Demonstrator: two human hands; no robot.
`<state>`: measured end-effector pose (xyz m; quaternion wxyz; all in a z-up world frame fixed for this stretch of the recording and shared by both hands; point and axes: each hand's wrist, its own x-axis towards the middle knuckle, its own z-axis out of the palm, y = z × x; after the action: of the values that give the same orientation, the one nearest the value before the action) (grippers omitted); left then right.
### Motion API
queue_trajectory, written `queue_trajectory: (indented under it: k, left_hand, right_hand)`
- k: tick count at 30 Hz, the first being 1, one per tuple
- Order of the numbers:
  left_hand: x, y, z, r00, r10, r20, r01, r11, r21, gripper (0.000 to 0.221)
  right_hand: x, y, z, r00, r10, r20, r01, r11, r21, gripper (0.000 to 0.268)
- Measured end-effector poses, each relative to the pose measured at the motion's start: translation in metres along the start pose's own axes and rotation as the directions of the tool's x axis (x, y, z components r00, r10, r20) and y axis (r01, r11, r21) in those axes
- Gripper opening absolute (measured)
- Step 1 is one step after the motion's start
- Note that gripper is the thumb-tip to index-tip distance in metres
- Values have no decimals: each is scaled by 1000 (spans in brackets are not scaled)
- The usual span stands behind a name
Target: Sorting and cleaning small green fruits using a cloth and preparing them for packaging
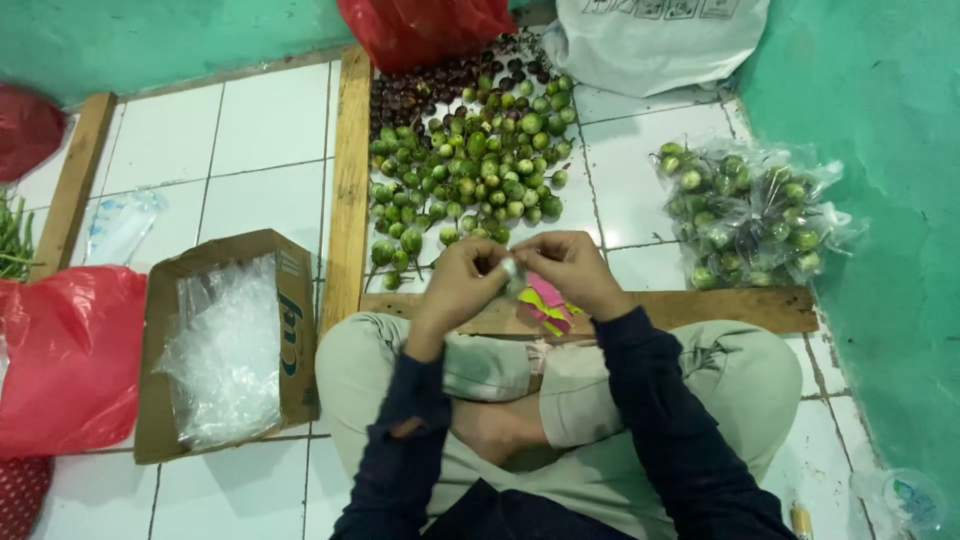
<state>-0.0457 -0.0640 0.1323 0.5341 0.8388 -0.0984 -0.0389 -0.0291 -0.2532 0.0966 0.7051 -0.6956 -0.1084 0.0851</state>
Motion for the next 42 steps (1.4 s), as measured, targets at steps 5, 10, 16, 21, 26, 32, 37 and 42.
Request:
queue_trajectory:
  k: [5, 10, 16, 21, 26, 32, 37, 42]
  left_hand:
    - [2, 10, 45, 912, -49, -408, 106, 987, 120, 13]
    - [28, -19, 45, 907, -248, -340, 286, 956, 65, 37]
    - [46, -52, 46, 978, -178, 112, 210, 843, -494, 21]
    - [46, -65, 71, 977, -137, 165, 214, 593, -776, 30]
    - [69, -82, 99, 931, -339, 136, 359, 787, -502, 40]
    - [114, -78, 173, 941, -262, 213, 336, 651, -681, 41]
    - [151, -25, 241, 979, -192, 66, 187, 725, -663, 61]
    - [180, 8, 321, 996, -63, -61, 15, 808, -590, 72]
  right_hand:
    - [-2, 22, 24, 947, -302, -110, 201, 822, -533, 23]
    - [-1, 33, 11, 958, -282, -55, 207, 810, -549, 41]
    - [-7, -9, -10, 934, -286, -214, 150, 858, -491, 26]
    - [2, 13, -34, 930, -201, -308, 30, 877, -480, 16]
    - [15, 55, -56, 882, -63, -467, -21, 985, -172, 15]
    - [33, 95, -134, 813, 26, -581, -104, 989, -102, 15]
    - [22, 63, -220, 700, 49, -712, -329, 908, -260, 22]
    - [-11, 58, -293, 536, -178, -825, -160, 938, -307, 28]
